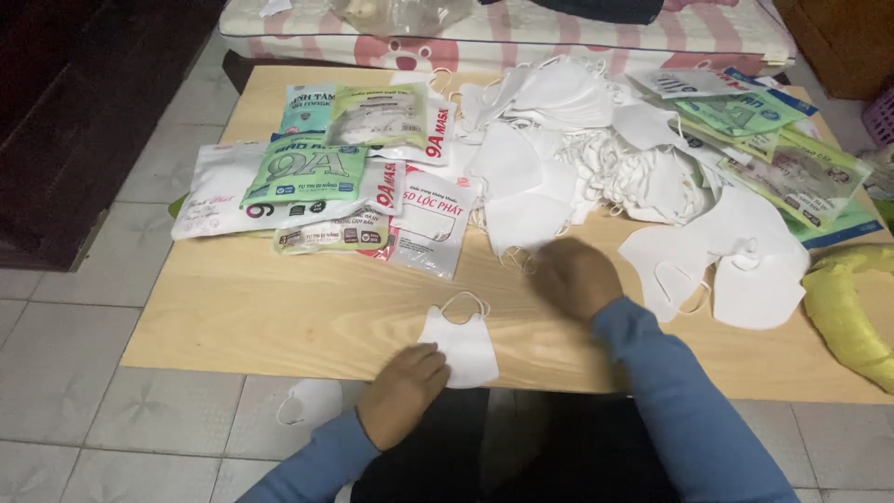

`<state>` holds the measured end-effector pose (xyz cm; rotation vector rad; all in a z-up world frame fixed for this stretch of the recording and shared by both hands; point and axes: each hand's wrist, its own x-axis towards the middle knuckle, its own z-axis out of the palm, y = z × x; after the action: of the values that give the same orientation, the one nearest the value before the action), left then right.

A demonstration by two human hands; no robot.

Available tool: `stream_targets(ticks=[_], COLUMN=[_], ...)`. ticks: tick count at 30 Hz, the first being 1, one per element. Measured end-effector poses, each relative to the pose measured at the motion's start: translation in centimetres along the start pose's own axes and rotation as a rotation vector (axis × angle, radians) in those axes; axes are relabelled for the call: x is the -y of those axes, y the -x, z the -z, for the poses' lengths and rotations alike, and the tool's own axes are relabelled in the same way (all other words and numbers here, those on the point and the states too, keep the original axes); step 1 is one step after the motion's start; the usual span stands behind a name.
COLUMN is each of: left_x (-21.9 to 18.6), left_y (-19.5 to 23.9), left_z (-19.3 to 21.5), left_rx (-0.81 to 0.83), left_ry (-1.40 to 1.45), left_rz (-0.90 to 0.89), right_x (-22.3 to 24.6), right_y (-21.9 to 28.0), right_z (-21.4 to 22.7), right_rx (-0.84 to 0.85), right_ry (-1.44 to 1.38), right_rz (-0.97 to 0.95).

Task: Inspecting and packaging individual face masks into plastic bags at a manual workstation.

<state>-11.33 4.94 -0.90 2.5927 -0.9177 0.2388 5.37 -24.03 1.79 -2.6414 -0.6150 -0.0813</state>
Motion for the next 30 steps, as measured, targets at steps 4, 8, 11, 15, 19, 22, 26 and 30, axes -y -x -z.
stream_targets(ticks=[4, 8, 11, 15, 19, 22, 26, 30], left_x=[-0.9, -1.4, 1.2, 3.2, 8.0, 9.3, 8.3, 9.6], left_y=[-2.0, -6.1, -10.2, -16.0, -19.6, -21.2, -21.7, -21.8], left_z=[2.0, 4.4, 2.7, 1.4, -3.3, -6.5, -6.9, -9.8], left_rx=[-0.182, -0.432, -0.414, -0.504, -0.225, -0.309, -0.302, -0.280], left_ry=[0.207, 0.526, 0.551, 0.620, 1.209, 1.399, 1.518, 1.561], left_rz=[-0.059, 0.090, 0.260, 0.234, 0.477, 0.636, 0.716, 0.626], right_x=[-3.3, -3.3, -3.6, -11.4, -14.8, -14.0, -11.9, -12.7], right_y=[-3.6, -6.0, -7.5, -8.8, -6.2, -3.3, -0.5, 1.0], right_z=[-1.8, -1.8, -2.5, -6.0, -2.8, 2.5, 7.8, 6.7], right_rx=[-0.346, -0.251, -0.047, 0.017, -0.234, -0.341, -0.405, -0.343], right_ry=[0.072, -0.003, 0.202, 0.149, -0.211, -0.543, -0.869, -1.201], right_rz=[0.052, -0.211, -0.451, -0.501, -0.397, -0.429, -0.393, -0.324])
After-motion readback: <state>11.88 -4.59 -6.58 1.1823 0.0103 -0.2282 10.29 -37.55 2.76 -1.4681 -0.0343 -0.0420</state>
